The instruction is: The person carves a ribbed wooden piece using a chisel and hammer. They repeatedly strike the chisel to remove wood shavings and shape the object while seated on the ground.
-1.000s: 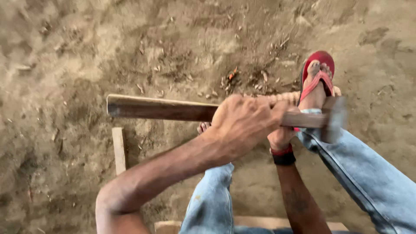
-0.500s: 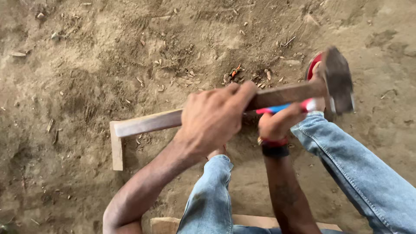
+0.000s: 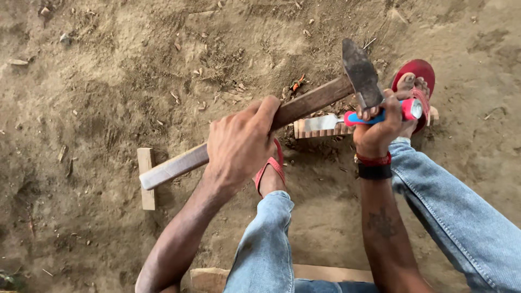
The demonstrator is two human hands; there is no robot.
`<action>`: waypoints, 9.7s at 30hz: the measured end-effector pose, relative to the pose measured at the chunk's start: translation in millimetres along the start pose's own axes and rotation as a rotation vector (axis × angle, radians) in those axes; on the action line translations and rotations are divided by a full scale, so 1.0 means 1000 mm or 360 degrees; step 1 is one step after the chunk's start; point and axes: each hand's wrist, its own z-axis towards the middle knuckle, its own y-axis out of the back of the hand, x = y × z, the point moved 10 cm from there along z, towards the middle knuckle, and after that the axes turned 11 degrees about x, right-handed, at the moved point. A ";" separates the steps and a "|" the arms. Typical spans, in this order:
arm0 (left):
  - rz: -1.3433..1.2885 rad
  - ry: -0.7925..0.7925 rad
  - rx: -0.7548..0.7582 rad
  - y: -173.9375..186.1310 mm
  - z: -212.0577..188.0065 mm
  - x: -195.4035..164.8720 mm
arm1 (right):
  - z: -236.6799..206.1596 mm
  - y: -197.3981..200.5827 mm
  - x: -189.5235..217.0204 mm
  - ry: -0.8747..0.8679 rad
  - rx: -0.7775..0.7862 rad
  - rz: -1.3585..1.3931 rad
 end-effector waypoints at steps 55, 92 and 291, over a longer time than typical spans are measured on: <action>0.0438 -0.0661 0.0024 -0.086 0.157 -0.162 | 0.023 -0.036 0.003 0.0003 0.0405 0.0104; 0.0236 -0.0200 0.0415 -0.010 0.064 -0.103 | -0.008 -0.063 0.035 0.0834 0.0168 -0.2330; -0.0321 0.0849 -0.0370 -0.094 -0.157 0.160 | -0.105 -0.213 -0.108 0.0324 0.1490 -0.1746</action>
